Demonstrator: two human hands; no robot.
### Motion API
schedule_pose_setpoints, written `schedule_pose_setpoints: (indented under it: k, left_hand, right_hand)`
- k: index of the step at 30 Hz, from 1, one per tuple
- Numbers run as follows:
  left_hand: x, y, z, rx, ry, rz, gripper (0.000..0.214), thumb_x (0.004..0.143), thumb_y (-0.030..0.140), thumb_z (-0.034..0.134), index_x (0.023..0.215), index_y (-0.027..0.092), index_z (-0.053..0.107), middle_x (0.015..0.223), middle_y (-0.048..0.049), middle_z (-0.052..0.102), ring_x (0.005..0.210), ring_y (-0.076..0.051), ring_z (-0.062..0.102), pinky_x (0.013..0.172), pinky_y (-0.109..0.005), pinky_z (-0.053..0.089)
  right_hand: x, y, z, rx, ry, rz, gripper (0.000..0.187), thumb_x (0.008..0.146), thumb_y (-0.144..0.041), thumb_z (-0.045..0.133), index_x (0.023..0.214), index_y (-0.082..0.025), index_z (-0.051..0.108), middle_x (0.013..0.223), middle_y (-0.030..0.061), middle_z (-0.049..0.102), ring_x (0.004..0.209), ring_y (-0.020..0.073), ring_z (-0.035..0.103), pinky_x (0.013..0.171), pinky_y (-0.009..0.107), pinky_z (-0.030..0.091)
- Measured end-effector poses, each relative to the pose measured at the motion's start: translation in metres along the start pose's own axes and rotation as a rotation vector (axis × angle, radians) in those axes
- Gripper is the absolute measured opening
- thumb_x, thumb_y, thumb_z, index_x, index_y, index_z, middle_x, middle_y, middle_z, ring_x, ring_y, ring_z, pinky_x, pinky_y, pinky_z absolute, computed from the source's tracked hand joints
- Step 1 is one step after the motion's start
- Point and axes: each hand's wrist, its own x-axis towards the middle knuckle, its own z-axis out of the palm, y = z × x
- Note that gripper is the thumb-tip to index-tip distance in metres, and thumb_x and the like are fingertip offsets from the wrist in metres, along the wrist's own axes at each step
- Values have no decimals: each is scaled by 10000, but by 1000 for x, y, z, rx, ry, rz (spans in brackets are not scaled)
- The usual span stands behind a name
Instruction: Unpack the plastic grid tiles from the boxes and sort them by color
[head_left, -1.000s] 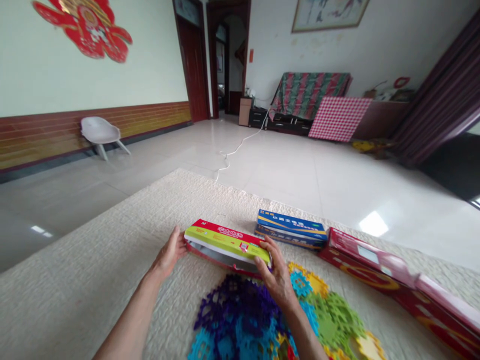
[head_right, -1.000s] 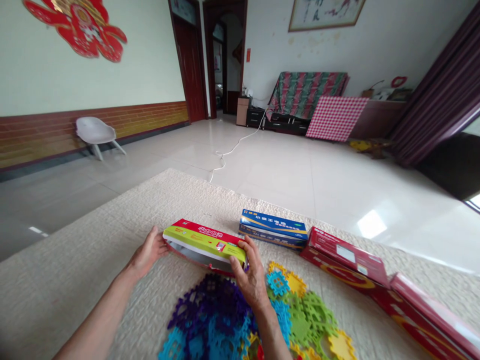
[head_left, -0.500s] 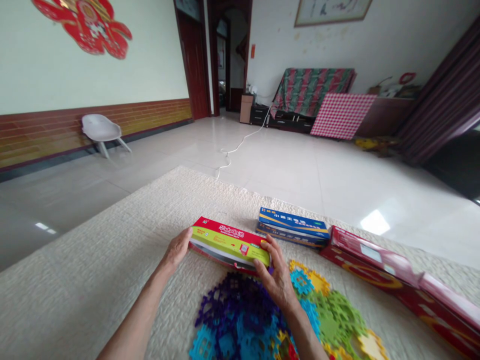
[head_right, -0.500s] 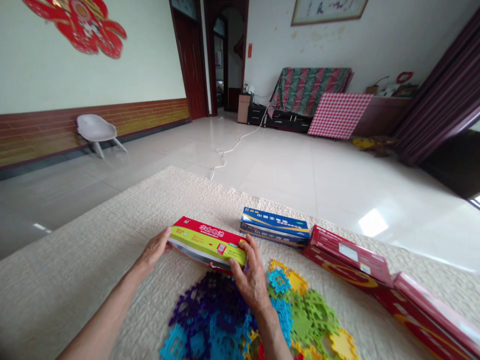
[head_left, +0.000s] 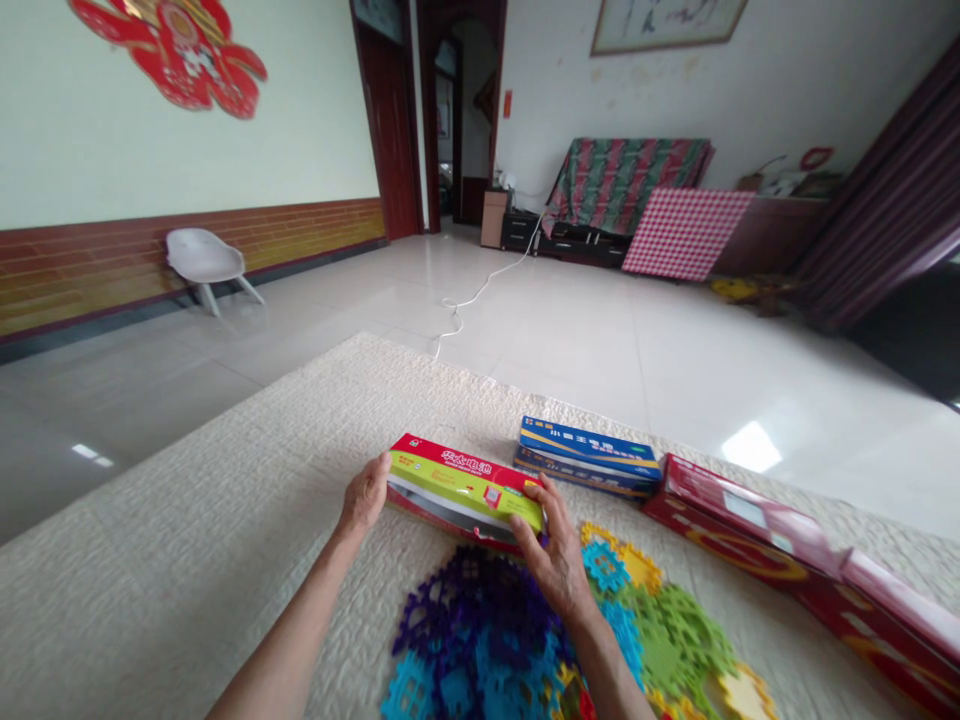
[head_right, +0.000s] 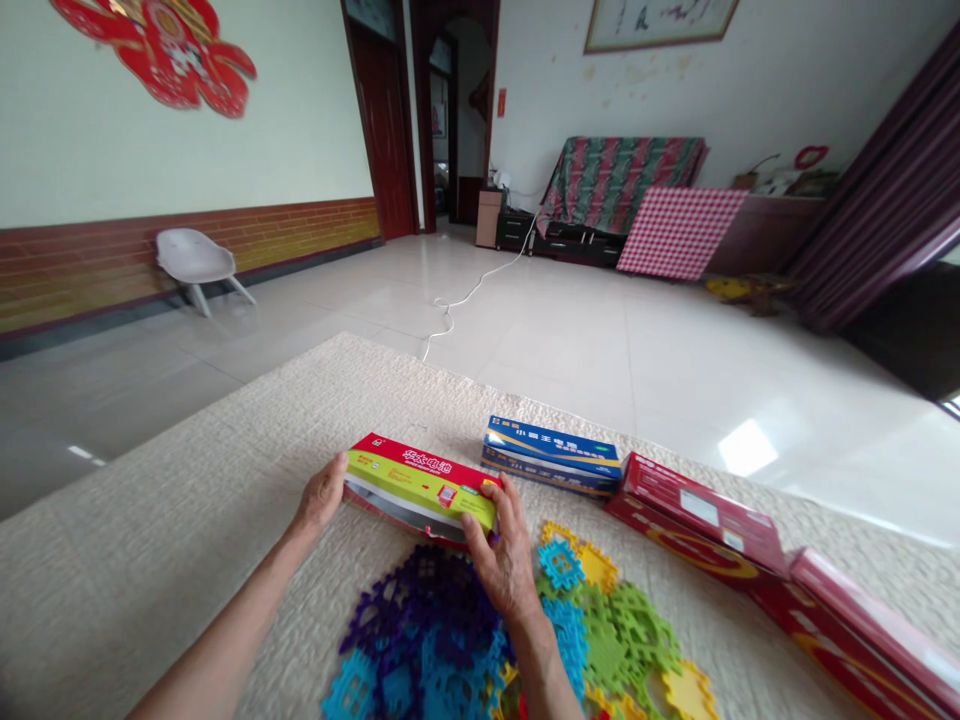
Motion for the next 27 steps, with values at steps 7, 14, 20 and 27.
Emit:
schedule_pose_setpoints:
  k: [7, 14, 20, 27]
  left_hand:
    - [-10, -10, -3, -93, -115, 2, 617, 842, 664, 311, 925, 163, 662, 938, -122, 734, 929, -281, 666, 824, -365, 520]
    - [-18, -3, -19, -169, -253, -64, 580, 858, 615, 391, 1060, 151, 672, 980, -98, 747, 885, -264, 692, 715, -327, 547]
    - [-16, -1, -21, -205, -293, -86, 617, 815, 657, 474, 1058, 135, 693, 964, -115, 750, 951, -296, 682, 771, -335, 535]
    - [-21, 2, -37, -435, -545, -51, 540, 767, 475, 643, 1213, 170, 637, 1159, -89, 705, 1100, -277, 626, 975, -373, 460]
  right_hand:
    - [-4, -5, 0, 24, -21, -10, 372, 855, -374, 575, 1185, -207, 529, 1467, 141, 387, 1378, 291, 376, 1118, 470, 339]
    - [-6, -8, -6, 75, -139, 64, 382, 859, -347, 521, 1210, -203, 478, 1531, 148, 279, 1438, 284, 269, 1136, 460, 303]
    - [2, -13, -18, -50, -258, 53, 441, 791, -240, 512, 1225, -184, 461, 1560, 172, 179, 1451, 309, 230, 1108, 478, 343]
    - [22, -25, -22, -130, -326, -71, 391, 721, -187, 572, 1109, -193, 517, 1378, 156, 436, 1310, 286, 443, 1085, 463, 383]
